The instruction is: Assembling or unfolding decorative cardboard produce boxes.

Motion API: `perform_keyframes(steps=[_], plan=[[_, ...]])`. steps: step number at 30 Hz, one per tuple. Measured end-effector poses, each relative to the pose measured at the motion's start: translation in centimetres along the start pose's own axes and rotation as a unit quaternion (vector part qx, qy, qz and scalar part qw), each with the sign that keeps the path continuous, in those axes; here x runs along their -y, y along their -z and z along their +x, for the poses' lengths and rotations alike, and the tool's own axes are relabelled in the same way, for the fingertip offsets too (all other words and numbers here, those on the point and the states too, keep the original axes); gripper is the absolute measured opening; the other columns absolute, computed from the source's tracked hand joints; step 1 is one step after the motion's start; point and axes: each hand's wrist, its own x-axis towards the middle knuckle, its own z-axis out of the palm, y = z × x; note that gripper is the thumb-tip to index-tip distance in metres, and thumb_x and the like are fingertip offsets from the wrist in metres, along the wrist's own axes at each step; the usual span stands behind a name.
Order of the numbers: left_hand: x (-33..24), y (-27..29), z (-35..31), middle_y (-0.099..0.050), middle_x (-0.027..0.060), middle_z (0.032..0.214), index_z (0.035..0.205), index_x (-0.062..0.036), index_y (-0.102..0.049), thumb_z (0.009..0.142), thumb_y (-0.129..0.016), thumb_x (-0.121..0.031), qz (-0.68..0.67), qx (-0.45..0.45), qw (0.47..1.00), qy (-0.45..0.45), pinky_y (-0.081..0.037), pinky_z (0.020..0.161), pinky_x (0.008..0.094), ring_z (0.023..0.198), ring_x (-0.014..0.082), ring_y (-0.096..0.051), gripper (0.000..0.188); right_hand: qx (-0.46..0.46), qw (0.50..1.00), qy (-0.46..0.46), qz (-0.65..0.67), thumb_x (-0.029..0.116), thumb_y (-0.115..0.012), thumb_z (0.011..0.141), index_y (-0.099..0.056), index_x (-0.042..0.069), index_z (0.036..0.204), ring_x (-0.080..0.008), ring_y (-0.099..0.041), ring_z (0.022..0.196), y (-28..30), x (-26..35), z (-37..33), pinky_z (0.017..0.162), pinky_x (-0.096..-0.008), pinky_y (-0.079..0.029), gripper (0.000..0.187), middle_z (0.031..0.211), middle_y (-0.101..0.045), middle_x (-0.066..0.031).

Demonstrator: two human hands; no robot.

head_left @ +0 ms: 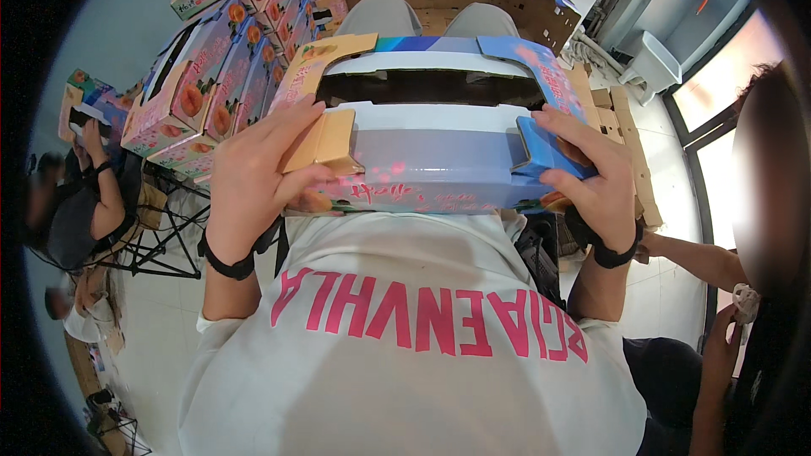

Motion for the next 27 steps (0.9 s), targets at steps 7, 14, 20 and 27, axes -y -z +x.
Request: perform_keyframes(steps=[7, 14, 20, 27], plan=[[4.3, 1.4, -1.4, -0.046, 0.0179, 0.168, 0.159, -0.0070, -0.053, 0.064, -0.102, -0.049, -0.134, 0.093, 0.986, 0.032, -0.041, 0.124, 0.0479, 0.152, 0.0378, -0.051, 0.115, -0.075, 0.970, -0.031, 0.231, 0.055, -0.044, 0.116, -0.059, -0.006, 0.147, -0.0316, -0.060, 0.141, 1.9, -6.4, -0.1, 0.125, -0.0480, -0.040, 0.070, 0.152, -0.064, -0.0227], [13.7, -5.2, -1.5, -0.053, 0.0149, 0.154, 0.161, -0.0031, -0.047, 0.079, -0.098, -0.025, -0.441, -0.037, 0.882, 0.163, -0.049, 0.114, 0.0384, 0.136, 0.0238, -0.060, 0.099, -0.055, 0.926, -0.171, 0.332, 0.049, -0.048, 0.117, -0.044, 0.007, 0.165, -0.0261, -0.048, 0.151, 1.2, -15.6, 4.4, 0.126, -0.0451, -0.037, 0.064, 0.167, -0.049, -0.0089], [12.3, -11.3, -1.5, -0.062, 0.0190, 0.138, 0.146, -0.0007, -0.056, 0.094, -0.081, -0.011, -0.211, -0.090, 0.930, 0.288, -0.054, 0.102, 0.0351, 0.123, 0.0194, -0.065, 0.059, -0.097, 0.876, -0.238, 0.408, 0.041, -0.062, 0.113, -0.064, 0.008, 0.144, -0.0151, -0.068, 0.119, -0.4, -18.9, 4.6, 0.107, -0.0360, -0.052, 0.046, 0.132, -0.071, -0.0044], [3.1, -8.0, -0.9, -0.049, 0.0195, 0.164, 0.161, -0.0029, -0.047, 0.088, -0.087, -0.026, -0.304, 0.089, 0.947, 0.054, -0.047, 0.119, 0.0446, 0.147, 0.0352, -0.053, 0.087, -0.184, 0.869, -0.313, 0.337, 0.044, -0.060, 0.113, -0.071, 0.009, 0.124, -0.0100, -0.072, 0.101, -0.6, -15.4, 3.3, 0.086, -0.0322, -0.059, 0.038, 0.114, -0.075, 0.0000]])
